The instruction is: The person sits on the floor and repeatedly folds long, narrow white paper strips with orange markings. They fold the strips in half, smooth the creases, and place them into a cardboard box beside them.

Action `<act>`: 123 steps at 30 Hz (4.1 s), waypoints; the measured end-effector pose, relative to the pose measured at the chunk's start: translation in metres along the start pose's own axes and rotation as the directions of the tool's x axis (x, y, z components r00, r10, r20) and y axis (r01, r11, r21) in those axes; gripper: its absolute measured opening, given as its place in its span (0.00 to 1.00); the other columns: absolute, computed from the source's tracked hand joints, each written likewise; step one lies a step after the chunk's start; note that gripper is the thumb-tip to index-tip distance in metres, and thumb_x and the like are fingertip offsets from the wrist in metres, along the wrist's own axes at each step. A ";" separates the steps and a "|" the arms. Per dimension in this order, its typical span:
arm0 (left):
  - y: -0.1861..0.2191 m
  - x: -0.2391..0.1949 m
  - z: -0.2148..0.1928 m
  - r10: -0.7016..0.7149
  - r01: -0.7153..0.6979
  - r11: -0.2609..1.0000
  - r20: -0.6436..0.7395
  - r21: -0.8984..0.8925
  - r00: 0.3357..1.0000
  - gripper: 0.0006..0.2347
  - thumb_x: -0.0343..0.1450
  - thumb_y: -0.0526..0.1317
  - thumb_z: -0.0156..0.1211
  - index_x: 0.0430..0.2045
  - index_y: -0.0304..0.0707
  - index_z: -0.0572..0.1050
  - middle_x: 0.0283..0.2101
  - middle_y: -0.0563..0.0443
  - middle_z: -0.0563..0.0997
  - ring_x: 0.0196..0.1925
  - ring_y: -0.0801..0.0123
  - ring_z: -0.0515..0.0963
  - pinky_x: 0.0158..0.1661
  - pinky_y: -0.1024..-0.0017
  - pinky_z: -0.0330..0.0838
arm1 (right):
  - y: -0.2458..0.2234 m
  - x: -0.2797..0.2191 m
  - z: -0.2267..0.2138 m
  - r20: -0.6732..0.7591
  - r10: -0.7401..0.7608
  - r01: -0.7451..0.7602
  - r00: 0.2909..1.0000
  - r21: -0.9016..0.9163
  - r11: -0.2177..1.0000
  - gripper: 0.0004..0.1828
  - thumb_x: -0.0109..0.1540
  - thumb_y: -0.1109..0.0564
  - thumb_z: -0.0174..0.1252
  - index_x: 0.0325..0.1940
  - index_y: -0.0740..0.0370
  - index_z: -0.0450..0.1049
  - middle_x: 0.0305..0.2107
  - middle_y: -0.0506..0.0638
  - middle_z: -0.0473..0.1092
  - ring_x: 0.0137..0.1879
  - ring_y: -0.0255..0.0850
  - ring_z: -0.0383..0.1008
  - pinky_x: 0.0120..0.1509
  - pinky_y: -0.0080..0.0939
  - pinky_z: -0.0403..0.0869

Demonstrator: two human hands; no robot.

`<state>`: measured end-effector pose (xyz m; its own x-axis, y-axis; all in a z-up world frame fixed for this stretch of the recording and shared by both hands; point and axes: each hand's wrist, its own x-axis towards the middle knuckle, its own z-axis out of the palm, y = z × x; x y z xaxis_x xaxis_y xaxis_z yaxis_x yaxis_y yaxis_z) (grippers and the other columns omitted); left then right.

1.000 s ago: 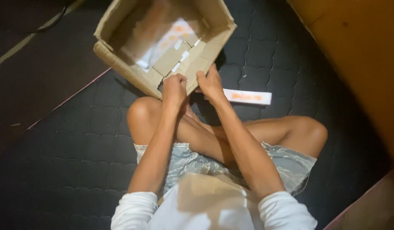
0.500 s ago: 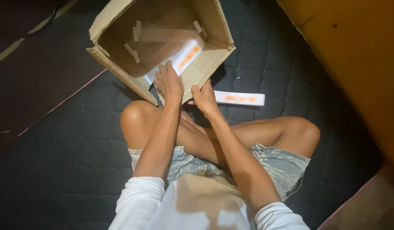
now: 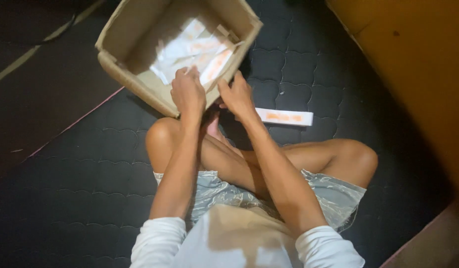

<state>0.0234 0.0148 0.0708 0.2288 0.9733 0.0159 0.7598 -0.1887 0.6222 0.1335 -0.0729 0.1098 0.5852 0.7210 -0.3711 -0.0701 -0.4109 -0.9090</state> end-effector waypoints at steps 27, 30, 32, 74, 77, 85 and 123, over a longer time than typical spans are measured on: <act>0.050 -0.134 0.024 0.330 0.388 0.733 0.790 -0.559 0.516 0.21 0.79 0.49 0.45 0.65 0.41 0.70 0.40 0.44 0.84 0.42 0.63 0.82 0.49 0.57 0.80 | 0.105 -0.067 -0.166 0.061 -0.227 0.071 0.972 0.846 0.528 0.20 0.64 0.56 0.43 0.59 0.61 0.66 0.26 0.59 0.70 0.25 0.38 0.68 0.26 0.34 0.70; 0.066 -0.140 0.016 0.261 0.305 0.769 0.711 -0.562 0.653 0.12 0.70 0.43 0.68 0.47 0.47 0.83 0.27 0.55 0.83 0.29 0.78 0.78 0.32 0.77 0.77 | 0.101 -0.077 -0.160 0.080 -0.253 0.089 0.964 0.801 0.592 0.29 0.66 0.40 0.42 0.64 0.60 0.64 0.24 0.56 0.66 0.26 0.37 0.65 0.28 0.33 0.69; 0.068 -0.137 0.015 0.286 0.249 0.765 0.660 -0.594 0.695 0.11 0.70 0.42 0.70 0.44 0.47 0.84 0.27 0.55 0.83 0.31 0.77 0.78 0.35 0.75 0.76 | 0.089 -0.083 -0.166 0.045 -0.233 0.129 0.971 0.725 0.676 0.27 0.66 0.44 0.47 0.66 0.61 0.62 0.35 0.57 0.68 0.31 0.36 0.67 0.29 0.31 0.70; 0.036 -0.177 -0.054 0.118 0.272 0.645 0.445 -0.714 0.888 0.12 0.73 0.39 0.63 0.47 0.32 0.76 0.18 0.43 0.80 0.11 0.74 0.75 0.13 0.84 0.65 | 0.072 -0.183 -0.194 -0.377 -0.158 0.296 0.913 0.342 0.892 0.13 0.70 0.55 0.55 0.57 0.60 0.75 0.14 0.49 0.66 0.16 0.31 0.66 0.21 0.25 0.67; 0.035 -0.183 -0.057 0.178 0.207 0.626 0.397 -0.752 0.900 0.11 0.73 0.37 0.62 0.48 0.32 0.75 0.16 0.43 0.79 0.10 0.74 0.74 0.13 0.83 0.65 | 0.078 -0.187 -0.197 -0.372 -0.127 0.271 0.919 0.362 0.892 0.14 0.70 0.53 0.56 0.58 0.59 0.75 0.14 0.50 0.66 0.16 0.32 0.67 0.21 0.25 0.67; 0.061 -0.190 -0.092 0.146 0.214 0.651 0.396 -0.728 0.906 0.07 0.74 0.36 0.62 0.41 0.33 0.79 0.15 0.44 0.78 0.10 0.75 0.71 0.13 0.83 0.62 | 0.087 -0.213 -0.212 -0.272 -0.029 0.123 0.962 0.335 0.934 0.14 0.68 0.50 0.59 0.54 0.58 0.76 0.17 0.53 0.70 0.19 0.35 0.72 0.21 0.27 0.71; 0.117 -0.161 0.044 0.302 0.300 0.552 0.522 -0.778 0.798 0.18 0.71 0.38 0.66 0.57 0.39 0.75 0.22 0.50 0.80 0.18 0.76 0.73 0.23 0.73 0.73 | 0.056 -0.107 -0.179 -0.189 -0.146 0.201 0.971 0.312 0.929 0.14 0.67 0.57 0.59 0.55 0.63 0.75 0.17 0.58 0.73 0.18 0.38 0.74 0.22 0.30 0.72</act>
<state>0.1024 -0.1697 0.1069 0.7294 0.6516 -0.2082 0.0146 0.2895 0.9571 0.2116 -0.2728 0.1320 0.7314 0.6544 -0.1916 -0.1997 -0.0630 -0.9778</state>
